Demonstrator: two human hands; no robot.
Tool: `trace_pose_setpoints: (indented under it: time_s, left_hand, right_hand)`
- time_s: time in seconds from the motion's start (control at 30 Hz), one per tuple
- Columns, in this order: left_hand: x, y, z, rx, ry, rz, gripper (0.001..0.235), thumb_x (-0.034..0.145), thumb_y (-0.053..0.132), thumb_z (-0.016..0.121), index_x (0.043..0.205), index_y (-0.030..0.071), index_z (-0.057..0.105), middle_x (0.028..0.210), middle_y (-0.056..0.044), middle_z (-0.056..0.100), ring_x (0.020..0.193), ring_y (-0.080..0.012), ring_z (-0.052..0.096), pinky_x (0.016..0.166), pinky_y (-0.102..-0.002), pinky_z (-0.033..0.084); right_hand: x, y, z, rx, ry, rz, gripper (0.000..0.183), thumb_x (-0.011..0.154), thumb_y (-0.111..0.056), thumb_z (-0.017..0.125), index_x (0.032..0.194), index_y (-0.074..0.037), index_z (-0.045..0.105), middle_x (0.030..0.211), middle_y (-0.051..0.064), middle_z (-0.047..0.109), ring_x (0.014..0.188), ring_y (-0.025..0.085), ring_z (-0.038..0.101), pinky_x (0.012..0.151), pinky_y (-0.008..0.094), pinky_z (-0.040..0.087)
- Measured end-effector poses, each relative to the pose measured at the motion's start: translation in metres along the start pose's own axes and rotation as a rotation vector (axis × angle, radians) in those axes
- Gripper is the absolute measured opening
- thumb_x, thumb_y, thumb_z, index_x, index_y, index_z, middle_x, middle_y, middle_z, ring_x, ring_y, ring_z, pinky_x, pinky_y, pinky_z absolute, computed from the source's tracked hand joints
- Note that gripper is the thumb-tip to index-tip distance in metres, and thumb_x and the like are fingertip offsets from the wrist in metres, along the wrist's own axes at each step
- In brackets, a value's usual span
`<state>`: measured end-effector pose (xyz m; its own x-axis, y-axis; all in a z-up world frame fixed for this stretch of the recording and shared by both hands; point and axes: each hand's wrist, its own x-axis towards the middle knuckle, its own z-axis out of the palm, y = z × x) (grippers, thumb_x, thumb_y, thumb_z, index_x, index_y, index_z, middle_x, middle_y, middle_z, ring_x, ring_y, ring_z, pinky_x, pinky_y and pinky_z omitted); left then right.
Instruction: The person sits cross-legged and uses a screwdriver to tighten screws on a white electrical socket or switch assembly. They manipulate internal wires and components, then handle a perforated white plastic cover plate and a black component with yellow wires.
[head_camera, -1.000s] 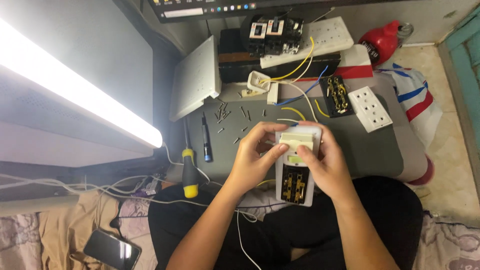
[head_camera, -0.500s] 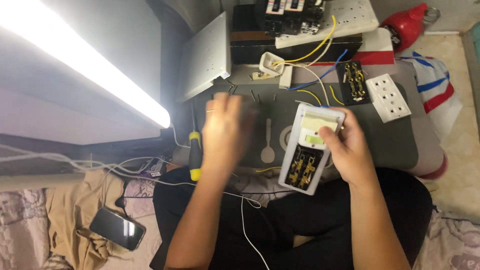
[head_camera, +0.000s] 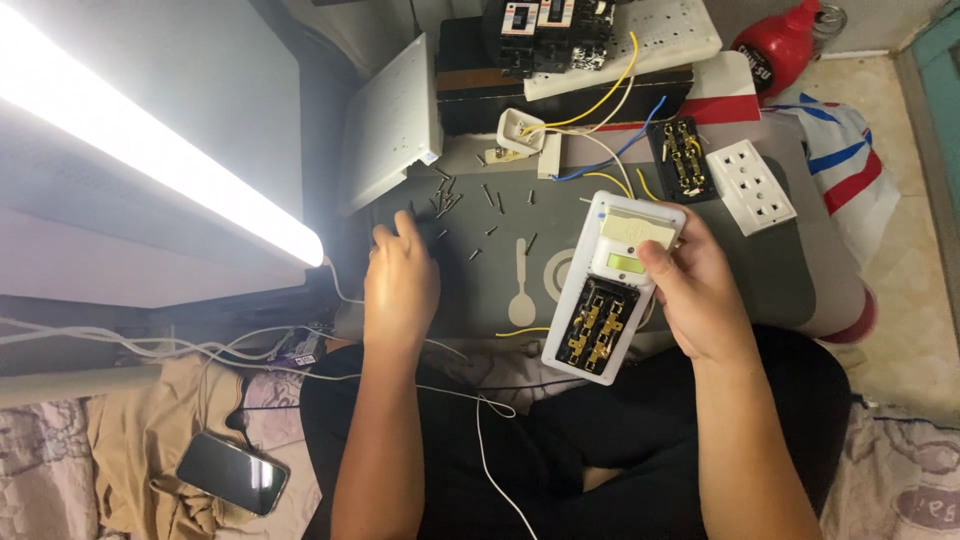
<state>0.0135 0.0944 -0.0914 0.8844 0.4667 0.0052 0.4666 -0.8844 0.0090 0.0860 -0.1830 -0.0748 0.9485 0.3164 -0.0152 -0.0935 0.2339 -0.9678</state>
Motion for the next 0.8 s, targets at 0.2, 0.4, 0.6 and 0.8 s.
trace_pose_setpoints:
  time_s: [0.2, 0.4, 0.6, 0.8]
  left_hand:
    - [-0.028, 0.023, -0.052, -0.137, 0.125, 0.103, 0.023, 0.082, -0.003, 0.056, 0.104, 0.002, 0.05, 0.089, -0.014, 0.051, 0.065, -0.04, 0.07, 0.051, -0.05, 0.059]
    - [-0.033, 0.061, -0.078, -0.851, 0.188, 0.496, 0.032, 0.081, -0.007, 0.046, 0.106, 0.009, 0.059, 0.086, -0.01, 0.049, 0.066, -0.0412, 0.062, 0.063, -0.045, 0.054]
    - [-0.041, 0.091, -0.047, -1.09, 0.19, 0.489, 0.038, 0.08, 0.025, 0.079, 0.112, 0.011, 0.062, 0.078, -0.001, 0.041, 0.054, -0.0154, 0.048, 0.054, -0.031, 0.047]
    - [-0.04, 0.089, -0.05, -1.139, 0.152, 0.488, 0.034, 0.083, 0.019, 0.076, 0.11, 0.007, 0.061, 0.078, -0.002, 0.042, 0.05, -0.0183, 0.049, 0.051, -0.032, 0.046]
  right_hand:
    - [0.001, 0.0, -0.004, 0.013, -0.02, 0.006, 0.047, 0.09, -0.012, 0.063, 0.132, 0.001, 0.047, 0.108, 0.013, 0.059, 0.101, 0.019, 0.06, 0.087, 0.04, 0.056]
    - [0.001, 0.002, 0.001, 0.009, -0.016, -0.022, 0.047, 0.091, -0.011, 0.061, 0.134, 0.001, 0.046, 0.108, 0.011, 0.06, 0.1, 0.016, 0.06, 0.087, 0.037, 0.055]
    - [0.001, 0.011, 0.003, 0.017, -0.051, -0.032, 0.05, 0.088, -0.008, 0.063, 0.134, 0.002, 0.046, 0.11, 0.014, 0.062, 0.102, 0.02, 0.061, 0.088, 0.041, 0.056]
    - [-0.004, -0.007, 0.015, -0.019, -0.086, -0.001, 0.059, 0.081, 0.001, 0.066, 0.136, 0.005, 0.044, 0.11, 0.016, 0.062, 0.101, 0.02, 0.06, 0.085, 0.039, 0.054]
